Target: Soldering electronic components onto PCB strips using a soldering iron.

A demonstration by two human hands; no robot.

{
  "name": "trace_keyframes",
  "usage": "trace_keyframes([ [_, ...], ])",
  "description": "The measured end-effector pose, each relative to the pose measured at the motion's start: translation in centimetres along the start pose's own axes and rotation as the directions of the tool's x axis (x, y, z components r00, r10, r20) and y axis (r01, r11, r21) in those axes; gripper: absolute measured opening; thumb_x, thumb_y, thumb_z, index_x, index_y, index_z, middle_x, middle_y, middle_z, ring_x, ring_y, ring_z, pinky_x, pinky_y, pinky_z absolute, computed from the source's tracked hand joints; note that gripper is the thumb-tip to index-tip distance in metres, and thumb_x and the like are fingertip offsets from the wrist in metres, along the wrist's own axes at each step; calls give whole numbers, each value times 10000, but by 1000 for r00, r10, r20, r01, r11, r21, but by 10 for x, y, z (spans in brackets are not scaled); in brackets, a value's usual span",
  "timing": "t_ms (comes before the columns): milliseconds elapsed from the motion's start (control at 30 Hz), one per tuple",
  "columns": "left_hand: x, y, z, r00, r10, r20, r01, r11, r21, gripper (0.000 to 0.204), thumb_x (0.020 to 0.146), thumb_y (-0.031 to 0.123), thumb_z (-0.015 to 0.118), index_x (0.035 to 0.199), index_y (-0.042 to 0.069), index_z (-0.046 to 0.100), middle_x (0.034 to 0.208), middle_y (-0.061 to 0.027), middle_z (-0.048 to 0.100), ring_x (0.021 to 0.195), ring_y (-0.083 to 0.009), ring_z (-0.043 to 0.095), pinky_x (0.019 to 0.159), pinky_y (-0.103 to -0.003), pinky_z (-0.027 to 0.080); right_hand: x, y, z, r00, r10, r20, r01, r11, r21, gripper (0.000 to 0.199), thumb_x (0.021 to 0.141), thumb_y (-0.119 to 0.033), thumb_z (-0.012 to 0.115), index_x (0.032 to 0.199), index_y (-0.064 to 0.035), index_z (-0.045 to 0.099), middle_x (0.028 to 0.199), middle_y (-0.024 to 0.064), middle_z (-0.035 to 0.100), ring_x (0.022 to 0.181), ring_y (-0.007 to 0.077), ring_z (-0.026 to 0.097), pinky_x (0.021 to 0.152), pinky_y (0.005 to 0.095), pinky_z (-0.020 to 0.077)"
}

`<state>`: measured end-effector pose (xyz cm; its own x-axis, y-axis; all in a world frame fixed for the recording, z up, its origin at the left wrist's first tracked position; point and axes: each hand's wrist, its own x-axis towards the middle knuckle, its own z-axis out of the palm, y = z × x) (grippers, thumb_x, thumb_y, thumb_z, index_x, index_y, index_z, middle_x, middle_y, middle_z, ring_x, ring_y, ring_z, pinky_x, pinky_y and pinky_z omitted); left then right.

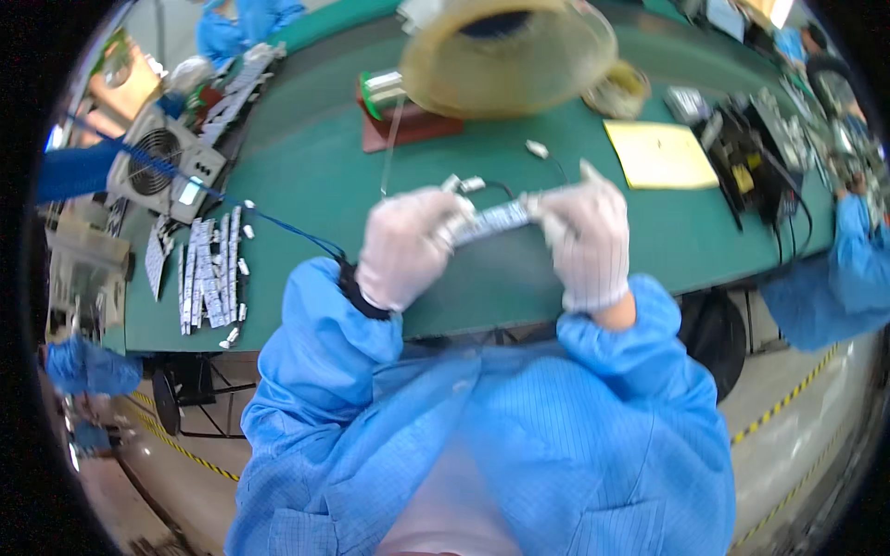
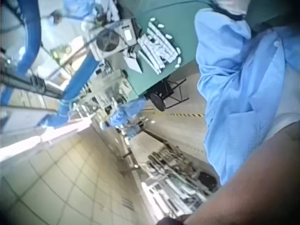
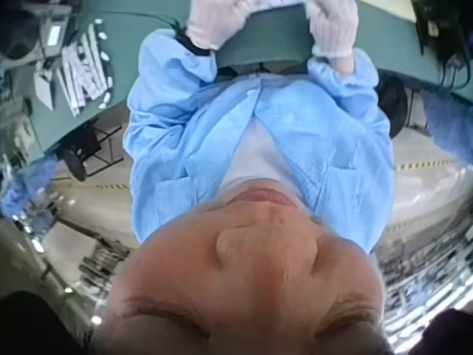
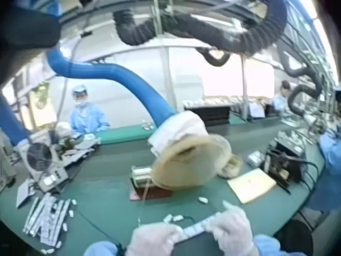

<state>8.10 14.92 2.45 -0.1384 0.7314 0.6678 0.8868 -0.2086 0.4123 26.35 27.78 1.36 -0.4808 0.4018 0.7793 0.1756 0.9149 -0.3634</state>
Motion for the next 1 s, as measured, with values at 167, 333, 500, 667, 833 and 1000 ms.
trace_keyframes([
  [167, 7, -2, 0, 992, -126, -16, 126, 992, 2, 114, 824, 120, 721, 874, 59, 638, 766, -116, 679, 674, -299, 636, 631, -386, 496, 2, 35, -42, 989, 141, -52, -147, 977, -153, 149, 859, -95, 672, 1005, -97, 698, 883, 71, 703, 817, 267, 659, 801, 376, 520],
  [333, 10, -1, 0, 983, -182, 11, 182, 983, 0, 173, 818, 149, 737, 922, 61, 632, 728, -110, 665, 664, -284, 639, 625, -384, 501, 6, 117, -117, 738, 645, -200, -566, 752, 338, 401, 925, -101, 628, 1312, -19, 563, 1194, 110, 639, 1075, 195, 622, 813, 289, 538],
  [500, 14, -9, -8, 960, -277, 24, 277, 961, 21, 223, 804, 140, 759, 981, 52, 654, 749, -122, 679, 651, -251, 658, 619, -352, 507, 25, 218, -170, 340, 939, -56, -462, 219, 859, 437, 1020, -251, 494, 1422, -87, 445, 1341, 172, 540, 1132, 252, 592, 856, 278, 549],
  [667, 14, -20, -32, 880, -473, -33, 472, 881, -22, 185, 884, 183, 680, 921, 2, 657, 718, -47, 606, 618, -106, 522, 582, -264, 432, 34, 212, -190, 383, 890, -249, -711, 456, 535, 483, 1010, -446, 455, 1318, -94, 577, 1249, 183, 616, 1057, 237, 629, 904, 303, 518],
  [833, 5, -31, -31, 832, -549, -75, 541, 834, -108, 201, 887, 193, 668, 920, -4, 645, 729, -40, 603, 612, -95, 499, 582, -256, 419, 17, 150, -180, 483, 625, -613, -545, 763, 348, 466, 964, -358, 587, 1198, 44, 587, 1038, 167, 685, 935, 232, 683, 810, 300, 557],
  [1000, 3, -30, -23, 819, -574, -15, 574, 819, 26, 191, 893, 199, 670, 985, 33, 650, 759, -138, 671, 640, -221, 659, 623, -322, 510, 31, 151, -99, 761, 618, -197, -643, 678, -356, 445, 983, -393, 493, 1186, -15, 612, 995, 195, 683, 927, 293, 681, 817, 375, 528],
])
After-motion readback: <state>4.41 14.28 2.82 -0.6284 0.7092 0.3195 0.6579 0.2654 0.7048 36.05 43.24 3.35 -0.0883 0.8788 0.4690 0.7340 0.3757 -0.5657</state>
